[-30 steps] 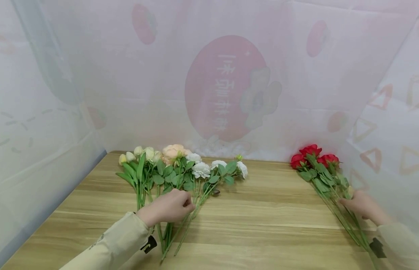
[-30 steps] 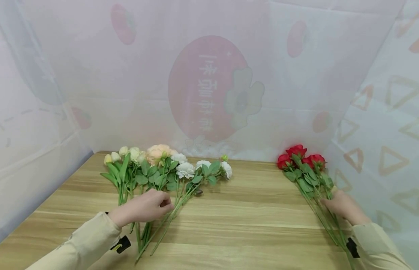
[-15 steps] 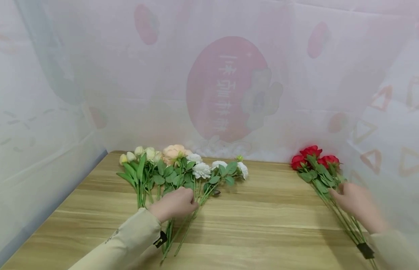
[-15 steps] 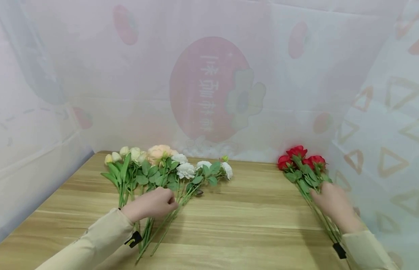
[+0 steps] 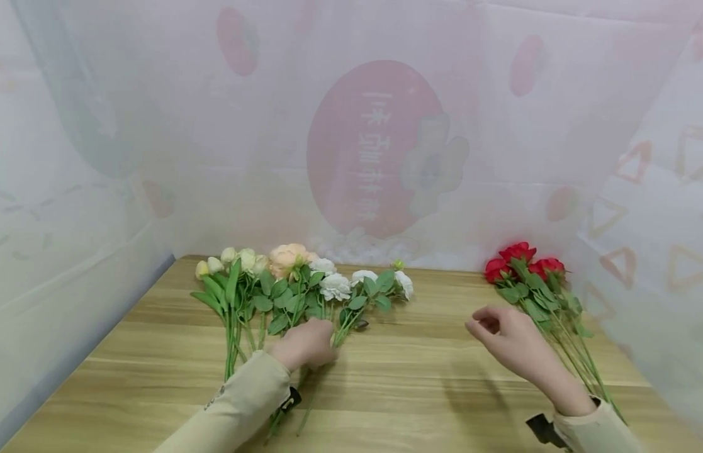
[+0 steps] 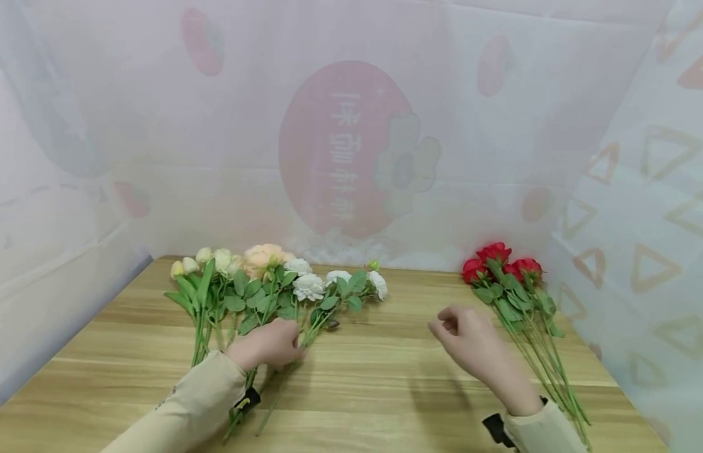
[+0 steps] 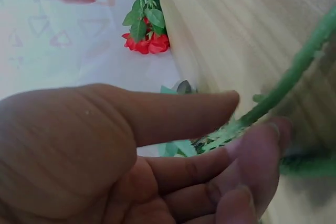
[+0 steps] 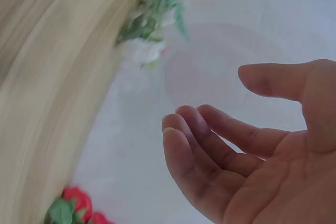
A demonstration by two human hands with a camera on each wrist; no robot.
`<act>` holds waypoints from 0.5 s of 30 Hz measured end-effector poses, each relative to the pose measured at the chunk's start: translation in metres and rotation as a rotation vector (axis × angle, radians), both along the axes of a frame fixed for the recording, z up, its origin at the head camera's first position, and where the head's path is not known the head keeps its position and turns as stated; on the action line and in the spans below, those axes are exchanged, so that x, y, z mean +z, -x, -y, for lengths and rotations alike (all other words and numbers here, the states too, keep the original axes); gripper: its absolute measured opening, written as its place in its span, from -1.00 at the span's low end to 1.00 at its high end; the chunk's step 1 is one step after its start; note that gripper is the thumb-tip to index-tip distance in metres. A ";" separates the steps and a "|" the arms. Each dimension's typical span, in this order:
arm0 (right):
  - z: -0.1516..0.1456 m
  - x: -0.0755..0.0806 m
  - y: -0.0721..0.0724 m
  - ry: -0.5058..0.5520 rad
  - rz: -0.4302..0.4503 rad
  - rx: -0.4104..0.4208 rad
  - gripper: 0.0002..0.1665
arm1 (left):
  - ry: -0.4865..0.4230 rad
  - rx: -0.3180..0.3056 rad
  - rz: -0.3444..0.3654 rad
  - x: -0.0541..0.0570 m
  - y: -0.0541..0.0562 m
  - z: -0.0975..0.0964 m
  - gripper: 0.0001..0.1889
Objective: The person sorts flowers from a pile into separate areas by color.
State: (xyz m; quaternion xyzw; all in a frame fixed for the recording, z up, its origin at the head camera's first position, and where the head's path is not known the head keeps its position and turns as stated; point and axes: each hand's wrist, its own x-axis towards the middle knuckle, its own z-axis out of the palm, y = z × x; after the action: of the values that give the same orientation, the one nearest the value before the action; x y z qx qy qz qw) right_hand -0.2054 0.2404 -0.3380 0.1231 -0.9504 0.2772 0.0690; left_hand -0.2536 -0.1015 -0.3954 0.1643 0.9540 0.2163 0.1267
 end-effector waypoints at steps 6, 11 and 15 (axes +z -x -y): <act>0.032 0.001 -0.002 0.058 0.051 0.049 -0.67 | -0.088 -0.034 -0.070 0.002 0.000 0.000 -0.55; 0.048 0.000 -0.001 0.101 0.083 0.081 -0.68 | -0.173 -0.064 -0.106 0.007 -0.003 -0.001 -0.42; 0.055 -0.002 -0.002 0.122 0.095 0.087 -0.69 | -0.278 -0.069 -0.111 0.010 -0.006 -0.007 -0.43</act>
State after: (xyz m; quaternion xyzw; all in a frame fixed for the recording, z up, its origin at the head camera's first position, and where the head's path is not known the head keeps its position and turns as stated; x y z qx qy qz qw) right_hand -0.2036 0.1858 -0.3403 0.1465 -0.9277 0.3429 0.0190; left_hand -0.2481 -0.0949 -0.3850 0.2246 0.9142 0.3325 0.0573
